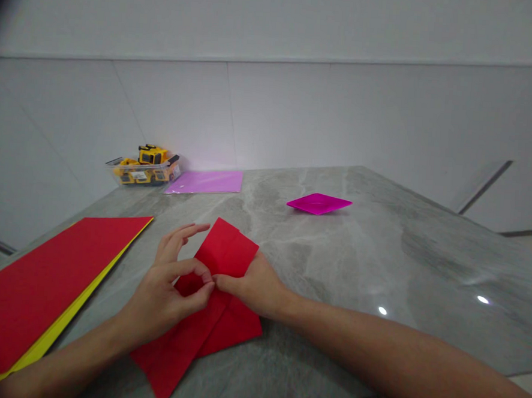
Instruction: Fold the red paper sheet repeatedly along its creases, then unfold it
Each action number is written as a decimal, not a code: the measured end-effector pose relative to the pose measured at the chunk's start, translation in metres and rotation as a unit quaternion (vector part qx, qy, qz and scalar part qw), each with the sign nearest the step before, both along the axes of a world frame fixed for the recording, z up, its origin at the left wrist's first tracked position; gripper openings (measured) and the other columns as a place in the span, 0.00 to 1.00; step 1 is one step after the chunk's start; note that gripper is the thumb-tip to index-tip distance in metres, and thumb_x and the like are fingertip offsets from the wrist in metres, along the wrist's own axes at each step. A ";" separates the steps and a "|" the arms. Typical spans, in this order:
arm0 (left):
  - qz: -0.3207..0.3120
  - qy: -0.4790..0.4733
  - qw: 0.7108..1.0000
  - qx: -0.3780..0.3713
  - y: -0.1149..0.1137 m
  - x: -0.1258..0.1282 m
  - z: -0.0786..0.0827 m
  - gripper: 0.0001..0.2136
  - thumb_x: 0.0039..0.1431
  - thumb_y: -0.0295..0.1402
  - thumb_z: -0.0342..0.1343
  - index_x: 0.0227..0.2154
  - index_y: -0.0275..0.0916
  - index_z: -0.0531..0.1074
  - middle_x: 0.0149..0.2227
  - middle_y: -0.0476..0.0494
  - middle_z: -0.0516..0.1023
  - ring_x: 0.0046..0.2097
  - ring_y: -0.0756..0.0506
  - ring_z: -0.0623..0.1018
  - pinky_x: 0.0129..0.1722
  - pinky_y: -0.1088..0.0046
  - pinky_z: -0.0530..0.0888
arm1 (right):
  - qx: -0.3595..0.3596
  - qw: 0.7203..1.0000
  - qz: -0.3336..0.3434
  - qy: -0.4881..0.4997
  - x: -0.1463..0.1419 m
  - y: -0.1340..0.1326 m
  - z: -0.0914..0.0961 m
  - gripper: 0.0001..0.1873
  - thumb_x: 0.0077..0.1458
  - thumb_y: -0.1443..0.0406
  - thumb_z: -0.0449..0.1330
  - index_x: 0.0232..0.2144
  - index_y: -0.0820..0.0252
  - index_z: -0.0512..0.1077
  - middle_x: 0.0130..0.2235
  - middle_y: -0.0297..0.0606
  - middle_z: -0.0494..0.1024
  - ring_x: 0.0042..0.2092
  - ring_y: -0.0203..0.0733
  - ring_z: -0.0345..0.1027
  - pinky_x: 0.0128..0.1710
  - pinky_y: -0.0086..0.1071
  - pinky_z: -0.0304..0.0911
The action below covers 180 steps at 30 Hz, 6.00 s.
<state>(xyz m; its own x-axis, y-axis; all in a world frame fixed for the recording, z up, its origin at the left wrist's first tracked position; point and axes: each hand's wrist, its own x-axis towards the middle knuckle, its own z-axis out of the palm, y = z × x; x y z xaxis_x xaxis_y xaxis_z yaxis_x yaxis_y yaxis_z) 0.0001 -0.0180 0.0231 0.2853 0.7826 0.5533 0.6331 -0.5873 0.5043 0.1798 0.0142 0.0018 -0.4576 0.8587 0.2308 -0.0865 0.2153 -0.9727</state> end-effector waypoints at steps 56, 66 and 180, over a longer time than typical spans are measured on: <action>0.089 -0.488 0.839 -0.223 0.047 -0.040 0.013 0.17 0.44 0.33 0.71 0.37 0.35 0.77 0.31 0.46 0.84 0.31 0.46 0.83 0.33 0.73 0.79 | -0.147 0.975 -0.128 0.110 0.028 0.042 -0.003 0.14 0.38 0.61 0.71 0.30 0.62 0.80 0.32 0.40 0.81 0.32 0.40 0.71 0.28 0.30 0.63; 0.009 -0.533 0.801 -0.273 0.047 -0.036 0.010 0.09 0.45 0.29 0.70 0.29 0.33 0.79 0.30 0.43 0.84 0.31 0.46 0.82 0.33 0.75 0.80 | -0.147 0.978 -0.116 0.097 0.032 0.045 -0.008 0.16 0.38 0.58 0.74 0.29 0.62 0.80 0.31 0.39 0.82 0.30 0.39 0.72 0.29 0.31 0.61; -0.134 -0.265 0.787 -0.541 0.013 -0.009 -0.011 0.12 0.52 0.40 0.65 0.33 0.35 0.79 0.35 0.40 0.84 0.36 0.41 0.82 0.38 0.68 0.76 | -0.274 0.949 0.123 0.095 0.008 0.007 -0.012 0.19 0.37 0.69 0.71 0.36 0.66 0.79 0.32 0.39 0.81 0.35 0.43 0.74 0.40 0.37 0.67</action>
